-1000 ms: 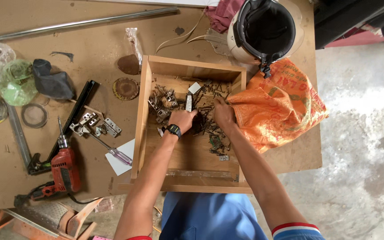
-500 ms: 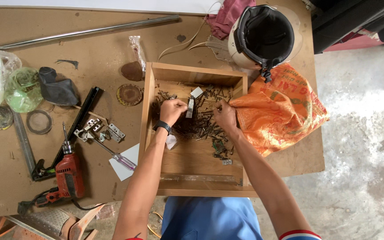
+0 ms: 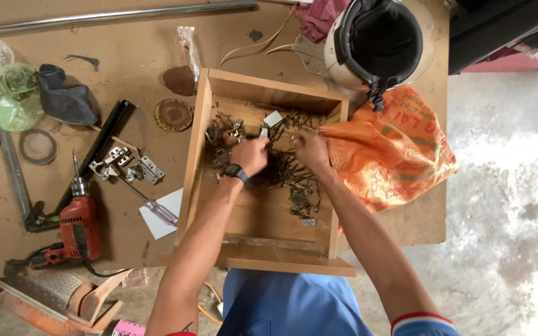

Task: The person sorts through a wooden drawer filled with mixed hardware, including screws, nails, and metal brackets, using their hands to pick up items and transfer them into an orange plastic bag. The person continues to clear the drawer by hand, moving the contents into the bag until the drawer is mostly empty.

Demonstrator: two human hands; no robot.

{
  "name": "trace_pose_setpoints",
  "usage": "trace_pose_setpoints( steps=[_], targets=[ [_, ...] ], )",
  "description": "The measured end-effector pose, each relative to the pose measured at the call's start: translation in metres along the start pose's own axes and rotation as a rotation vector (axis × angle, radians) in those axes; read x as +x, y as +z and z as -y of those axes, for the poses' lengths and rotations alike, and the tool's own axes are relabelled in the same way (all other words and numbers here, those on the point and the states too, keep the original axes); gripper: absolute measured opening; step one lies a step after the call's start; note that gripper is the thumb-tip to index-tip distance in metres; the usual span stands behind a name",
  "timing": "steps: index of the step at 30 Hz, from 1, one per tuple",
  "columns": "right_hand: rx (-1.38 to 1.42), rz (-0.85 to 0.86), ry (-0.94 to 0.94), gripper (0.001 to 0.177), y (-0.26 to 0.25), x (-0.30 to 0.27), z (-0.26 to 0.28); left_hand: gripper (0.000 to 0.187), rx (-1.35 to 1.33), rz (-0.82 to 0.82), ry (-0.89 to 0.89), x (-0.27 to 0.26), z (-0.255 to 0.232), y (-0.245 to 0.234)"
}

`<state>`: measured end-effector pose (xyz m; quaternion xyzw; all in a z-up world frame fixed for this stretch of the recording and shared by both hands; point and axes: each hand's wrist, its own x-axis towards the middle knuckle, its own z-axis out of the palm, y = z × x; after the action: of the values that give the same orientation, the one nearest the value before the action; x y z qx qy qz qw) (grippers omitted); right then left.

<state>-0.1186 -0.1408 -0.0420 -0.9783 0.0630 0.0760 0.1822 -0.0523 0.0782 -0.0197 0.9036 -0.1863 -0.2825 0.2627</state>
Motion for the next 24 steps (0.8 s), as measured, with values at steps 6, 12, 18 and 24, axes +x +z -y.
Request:
trace_pose_setpoints(
  steps=[6, 12, 18, 24],
  targets=[
    [0.554, -0.072, 0.427, 0.015, -0.104, -0.02, 0.017, 0.036, 0.174, -0.108, 0.174, 0.031, -0.038, 0.04],
    [1.057, -0.116, 0.364, 0.011, -0.15, -0.054, 0.003, 0.003, 0.299, -0.082, 0.243, 0.04, -0.076, 0.073],
    [1.261, -0.139, 0.475, 0.014, -0.14, -0.088, -0.013, 0.058, 0.333, -0.142, 0.193, 0.053, -0.068, 0.121],
    [1.239, -0.15, 0.374, 0.01, -0.155, -0.089, 0.001, 0.01, -0.15, -0.226, 0.159, 0.059, -0.075, 0.101]
  ],
)
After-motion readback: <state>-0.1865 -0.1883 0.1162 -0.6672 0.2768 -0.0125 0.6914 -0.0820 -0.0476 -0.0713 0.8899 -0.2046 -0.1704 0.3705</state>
